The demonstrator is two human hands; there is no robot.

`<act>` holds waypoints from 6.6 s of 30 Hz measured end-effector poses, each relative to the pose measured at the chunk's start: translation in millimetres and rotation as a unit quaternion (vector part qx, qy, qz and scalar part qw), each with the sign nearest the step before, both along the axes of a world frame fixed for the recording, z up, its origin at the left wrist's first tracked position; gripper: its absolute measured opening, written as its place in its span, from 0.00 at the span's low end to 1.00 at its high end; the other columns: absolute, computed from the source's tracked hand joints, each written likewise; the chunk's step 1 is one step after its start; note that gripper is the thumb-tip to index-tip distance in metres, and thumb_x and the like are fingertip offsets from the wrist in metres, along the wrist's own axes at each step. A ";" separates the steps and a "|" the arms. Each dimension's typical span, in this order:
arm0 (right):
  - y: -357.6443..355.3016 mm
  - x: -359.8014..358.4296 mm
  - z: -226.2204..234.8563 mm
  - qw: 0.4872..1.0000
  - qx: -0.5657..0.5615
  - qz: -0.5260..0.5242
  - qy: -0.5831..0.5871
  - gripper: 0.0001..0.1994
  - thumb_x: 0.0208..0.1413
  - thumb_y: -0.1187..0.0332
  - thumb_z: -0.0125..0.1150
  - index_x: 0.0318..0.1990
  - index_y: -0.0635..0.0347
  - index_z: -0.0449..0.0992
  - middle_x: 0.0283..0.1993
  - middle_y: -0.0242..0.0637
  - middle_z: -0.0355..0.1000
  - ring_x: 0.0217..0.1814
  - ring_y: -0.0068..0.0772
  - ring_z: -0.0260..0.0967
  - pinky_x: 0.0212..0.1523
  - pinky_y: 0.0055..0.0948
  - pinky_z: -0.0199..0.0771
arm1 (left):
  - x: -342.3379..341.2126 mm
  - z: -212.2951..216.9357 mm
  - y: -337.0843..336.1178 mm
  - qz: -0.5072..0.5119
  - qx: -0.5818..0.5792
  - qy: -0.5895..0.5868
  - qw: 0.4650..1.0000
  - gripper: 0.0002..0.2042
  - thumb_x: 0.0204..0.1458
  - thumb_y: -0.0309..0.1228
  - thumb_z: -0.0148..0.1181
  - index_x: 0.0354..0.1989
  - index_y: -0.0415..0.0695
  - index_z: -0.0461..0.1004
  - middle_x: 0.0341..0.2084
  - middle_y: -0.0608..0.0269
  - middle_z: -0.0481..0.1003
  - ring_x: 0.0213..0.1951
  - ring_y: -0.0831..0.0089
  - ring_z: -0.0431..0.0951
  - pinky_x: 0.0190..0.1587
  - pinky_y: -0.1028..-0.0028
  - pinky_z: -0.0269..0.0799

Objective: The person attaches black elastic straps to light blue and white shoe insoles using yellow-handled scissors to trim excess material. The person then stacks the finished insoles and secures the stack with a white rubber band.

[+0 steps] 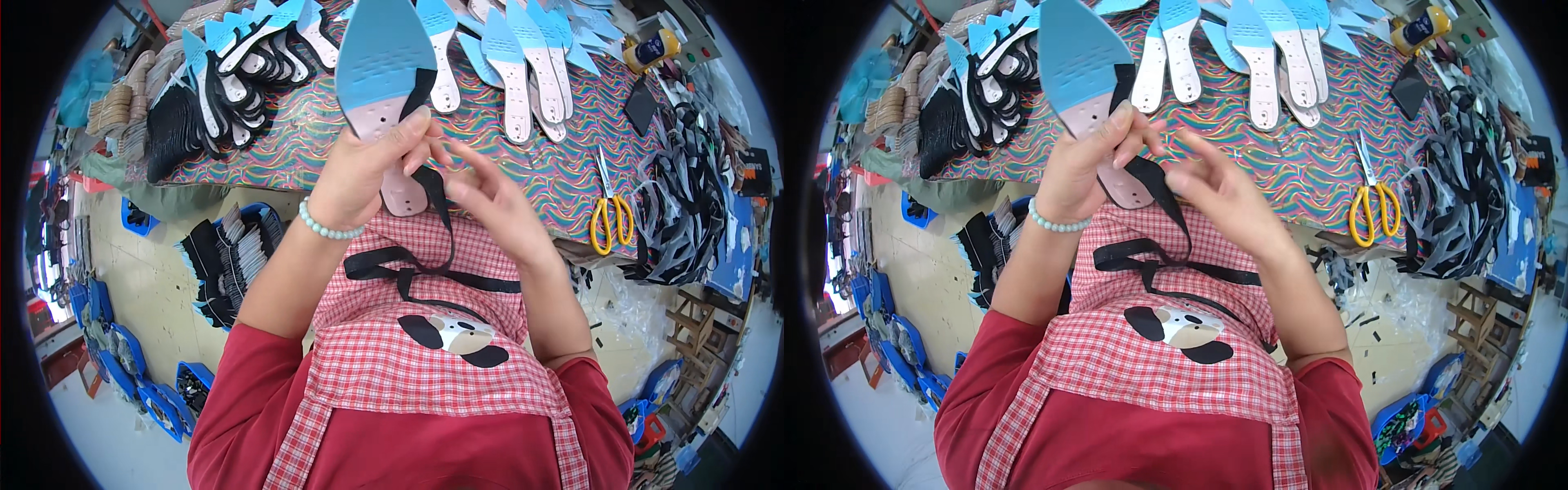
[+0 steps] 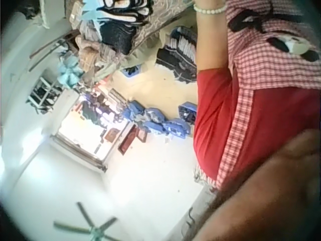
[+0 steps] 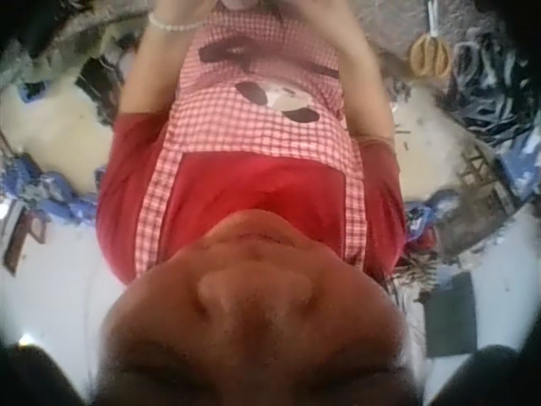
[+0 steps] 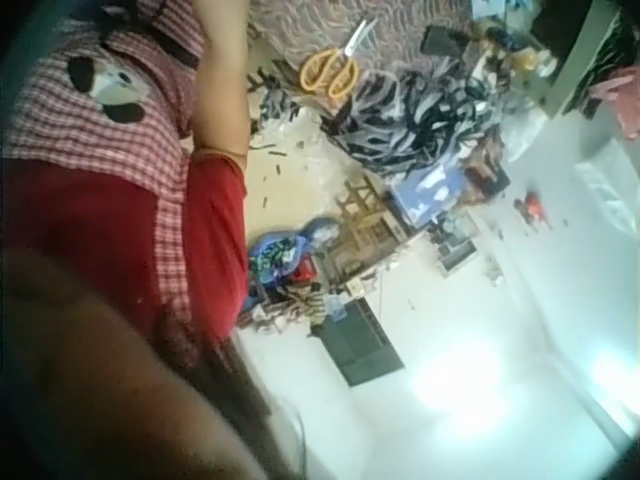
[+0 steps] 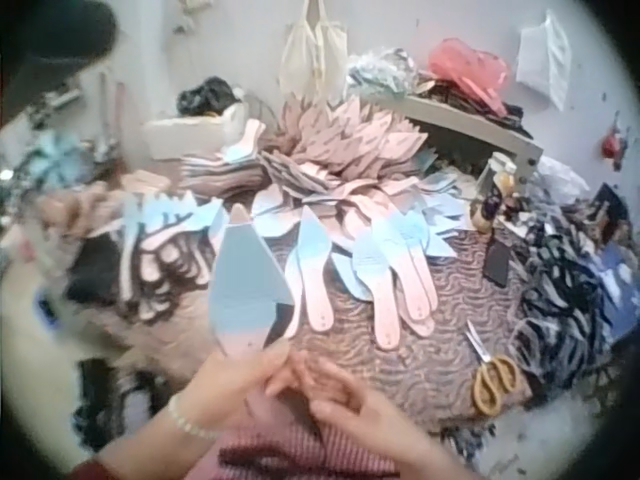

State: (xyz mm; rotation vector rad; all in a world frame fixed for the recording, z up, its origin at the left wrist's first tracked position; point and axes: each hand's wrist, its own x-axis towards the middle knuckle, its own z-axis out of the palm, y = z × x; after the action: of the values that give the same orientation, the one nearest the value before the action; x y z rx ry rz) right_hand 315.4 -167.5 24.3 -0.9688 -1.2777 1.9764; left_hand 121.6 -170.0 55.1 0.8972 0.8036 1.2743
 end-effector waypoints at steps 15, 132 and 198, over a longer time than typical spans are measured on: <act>-46.9 -54.7 7.3 0.917 0.341 -0.171 -0.113 0.22 0.60 0.59 0.53 0.53 0.69 0.61 0.38 0.52 0.70 0.39 0.58 0.71 0.37 0.44 0.72 | 7.4 23.0 -1.5 0.025 0.034 -0.426 0.904 0.13 0.65 0.39 0.42 0.37 0.43 0.68 0.16 0.73 0.57 0.23 0.81 0.60 0.35 0.76 0.64; -50.2 89.2 -26.8 0.855 0.303 -0.119 -0.403 0.31 0.41 0.74 0.70 0.57 0.57 0.68 0.45 0.45 0.73 0.46 0.43 0.73 0.50 0.34 0.71 | 4.5 -27.7 -5.6 0.018 -0.191 -0.035 0.981 0.14 0.58 0.36 0.56 0.46 0.39 0.73 0.30 0.61 0.78 0.30 0.76 0.79 0.34 0.76 0.76; 3.8 36.0 -28.2 0.933 0.219 -0.177 -0.226 0.10 0.51 0.66 0.65 0.34 0.61 0.71 0.33 0.33 0.71 0.34 0.29 0.71 0.37 0.28 0.69 | -2.9 -88.8 137.7 0.211 0.133 0.657 0.711 0.50 0.43 0.60 0.61 0.67 0.37 0.49 0.61 0.34 0.56 0.64 0.43 0.56 0.63 0.51 0.51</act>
State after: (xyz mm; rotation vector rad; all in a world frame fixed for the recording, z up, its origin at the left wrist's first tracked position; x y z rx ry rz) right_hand 351.4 -163.7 -3.9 -1.3496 -1.5641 1.1588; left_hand 118.7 -32.2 -33.7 1.9982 2.0663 0.9749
